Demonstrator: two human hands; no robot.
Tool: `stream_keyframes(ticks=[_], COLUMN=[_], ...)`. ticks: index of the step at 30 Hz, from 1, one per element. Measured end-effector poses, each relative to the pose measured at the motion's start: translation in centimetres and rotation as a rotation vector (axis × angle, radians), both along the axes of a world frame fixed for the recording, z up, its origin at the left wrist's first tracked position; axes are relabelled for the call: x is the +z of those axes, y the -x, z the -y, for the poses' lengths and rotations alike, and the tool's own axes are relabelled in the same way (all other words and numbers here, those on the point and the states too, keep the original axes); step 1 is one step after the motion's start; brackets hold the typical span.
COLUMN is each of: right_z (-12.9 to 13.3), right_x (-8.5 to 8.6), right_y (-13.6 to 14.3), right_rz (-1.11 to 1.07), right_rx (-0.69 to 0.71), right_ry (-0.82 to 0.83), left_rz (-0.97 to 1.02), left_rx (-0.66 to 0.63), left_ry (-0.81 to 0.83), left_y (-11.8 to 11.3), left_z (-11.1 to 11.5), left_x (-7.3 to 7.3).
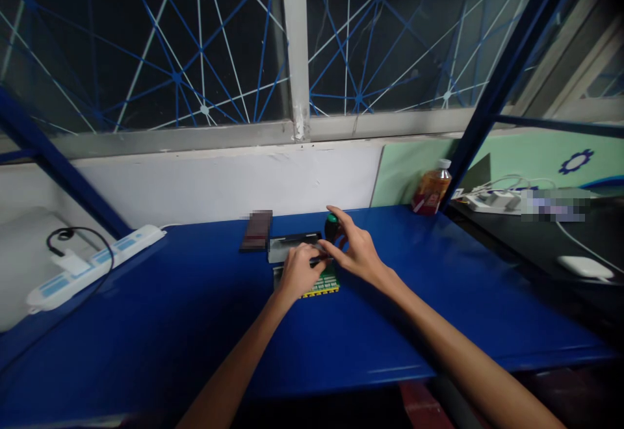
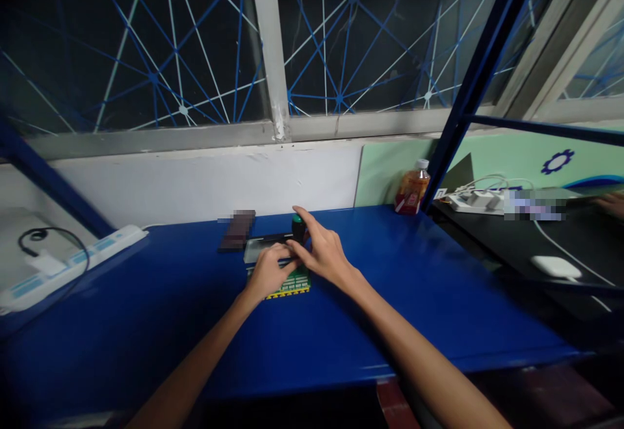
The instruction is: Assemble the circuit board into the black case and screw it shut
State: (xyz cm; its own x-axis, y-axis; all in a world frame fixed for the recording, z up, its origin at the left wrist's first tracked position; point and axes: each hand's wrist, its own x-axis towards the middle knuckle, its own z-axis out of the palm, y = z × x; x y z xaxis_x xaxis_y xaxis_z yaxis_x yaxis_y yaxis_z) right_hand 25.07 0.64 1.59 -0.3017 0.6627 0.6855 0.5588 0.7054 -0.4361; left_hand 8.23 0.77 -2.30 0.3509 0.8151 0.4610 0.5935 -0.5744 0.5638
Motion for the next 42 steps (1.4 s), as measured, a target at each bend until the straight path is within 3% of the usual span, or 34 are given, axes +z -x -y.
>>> stream_keyframes(ticks=[42], right_z=[0.12], right_x=[0.28], right_y=[-0.07], right_rz=[0.04], right_rx=[0.005], right_ry=[0.047], left_rz=[0.119], left_rx=[-0.083], left_ry=[0.048], left_y=[-0.12], left_z=[-0.07], left_x=[-0.07])
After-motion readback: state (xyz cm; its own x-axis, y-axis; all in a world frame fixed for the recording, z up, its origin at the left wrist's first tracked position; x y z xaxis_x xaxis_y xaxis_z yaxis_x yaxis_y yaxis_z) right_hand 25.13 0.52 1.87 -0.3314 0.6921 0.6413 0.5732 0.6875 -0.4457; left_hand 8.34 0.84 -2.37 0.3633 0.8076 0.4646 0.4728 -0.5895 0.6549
